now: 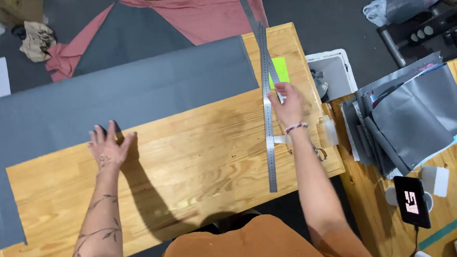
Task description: The person measures and marks a large piece of gray fabric on a wooden table using a metal ruler and a pencil. They then use scissors to cut the fabric along the marked lines. The person also writes on a yellow sticky note and folds the fabric.
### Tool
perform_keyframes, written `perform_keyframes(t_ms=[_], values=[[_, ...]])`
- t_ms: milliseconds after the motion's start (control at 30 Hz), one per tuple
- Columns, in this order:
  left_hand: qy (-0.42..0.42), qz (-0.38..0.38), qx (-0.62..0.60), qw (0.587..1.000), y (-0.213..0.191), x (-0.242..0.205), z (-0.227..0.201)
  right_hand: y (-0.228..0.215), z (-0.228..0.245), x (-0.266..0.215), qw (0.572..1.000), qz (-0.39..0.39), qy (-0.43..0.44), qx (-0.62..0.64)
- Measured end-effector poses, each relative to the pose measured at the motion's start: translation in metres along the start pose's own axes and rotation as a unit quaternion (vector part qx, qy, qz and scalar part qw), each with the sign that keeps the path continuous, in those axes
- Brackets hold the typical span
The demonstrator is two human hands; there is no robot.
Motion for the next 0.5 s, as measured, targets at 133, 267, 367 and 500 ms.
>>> perform_keyframes(t_ms=[133, 267, 367, 500], values=[[-0.023, 0.027, -0.001, 0.999, 0.007, 0.006, -0.009, 0.011, -0.083, 0.044, 0.969, 0.092, 0.167, -0.155], [-0.025, 0.007, 0.004, 1.0, 0.002, 0.0, -0.015, 0.052, -0.062, 0.056, 0.962, 0.142, 0.142, -0.187], [-0.011, -0.03, 0.0, 0.999, 0.004, 0.0, -0.011, 0.13, -0.041, 0.04, 0.969, 0.173, 0.055, -0.169], [0.014, -0.085, -0.03, 0.996, 0.021, 0.009, 0.012, 0.238, 0.014, -0.02, 0.932, 0.251, 0.192, 0.176]])
Point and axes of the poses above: each hand's wrist, its own x-axis towards the middle knuckle, its own y-axis out of the palm, z = x × y, the point moved 4 cm from there along x, towards the middle knuckle, and after that the axes turned 2 degrees about x, right-handed, at the moved point
